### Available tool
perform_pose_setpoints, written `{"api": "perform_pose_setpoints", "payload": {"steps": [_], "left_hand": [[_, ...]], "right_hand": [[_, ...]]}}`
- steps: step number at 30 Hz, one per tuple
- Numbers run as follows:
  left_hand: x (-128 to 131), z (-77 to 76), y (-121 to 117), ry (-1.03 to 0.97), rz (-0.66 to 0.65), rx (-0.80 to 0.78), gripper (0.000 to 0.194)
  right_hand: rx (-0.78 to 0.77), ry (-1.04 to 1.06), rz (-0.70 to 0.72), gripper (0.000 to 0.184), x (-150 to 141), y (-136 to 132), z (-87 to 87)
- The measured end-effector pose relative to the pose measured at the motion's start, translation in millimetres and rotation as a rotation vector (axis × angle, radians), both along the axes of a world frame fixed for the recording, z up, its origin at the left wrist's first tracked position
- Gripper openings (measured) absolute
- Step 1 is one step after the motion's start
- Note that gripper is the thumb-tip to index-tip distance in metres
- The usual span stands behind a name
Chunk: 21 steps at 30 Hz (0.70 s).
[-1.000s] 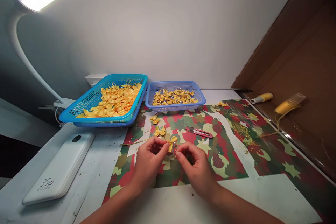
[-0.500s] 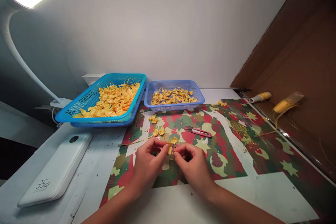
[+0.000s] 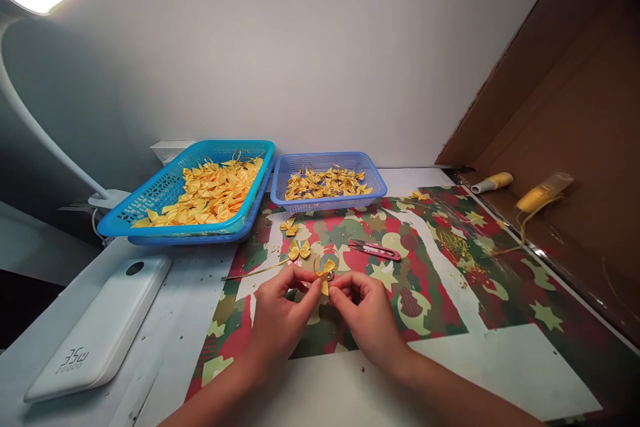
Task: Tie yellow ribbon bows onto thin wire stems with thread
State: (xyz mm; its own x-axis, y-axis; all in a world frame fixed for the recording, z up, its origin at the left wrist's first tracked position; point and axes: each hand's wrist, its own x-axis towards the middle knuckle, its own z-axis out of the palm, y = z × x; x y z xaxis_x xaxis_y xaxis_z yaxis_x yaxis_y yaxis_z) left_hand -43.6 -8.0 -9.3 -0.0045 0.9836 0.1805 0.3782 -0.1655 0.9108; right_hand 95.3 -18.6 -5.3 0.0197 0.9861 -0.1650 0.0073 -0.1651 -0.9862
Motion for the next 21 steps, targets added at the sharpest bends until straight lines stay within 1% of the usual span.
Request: {"api": "perform_pose_setpoints", "payload": {"steps": [8, 15, 21], "left_hand": [[-1.1, -0.4, 0.2, -0.072, -0.001, -0.029, 0.014], [-0.4, 3.1, 0.2, -0.118, -0.007, -0.077, 0.017], [0.6, 2.2, 1.5, -0.111, 0.013, -0.095, 0.018]], "right_hand": [[0.037, 0.049, 0.03, 0.017, 2.1, -2.9, -6.9], [0.038, 0.021, 0.03, 0.018, 2.9, -4.2, -7.0], [0.022, 0.021, 0.027, 0.017, 2.6, -1.6, -7.1]]}}
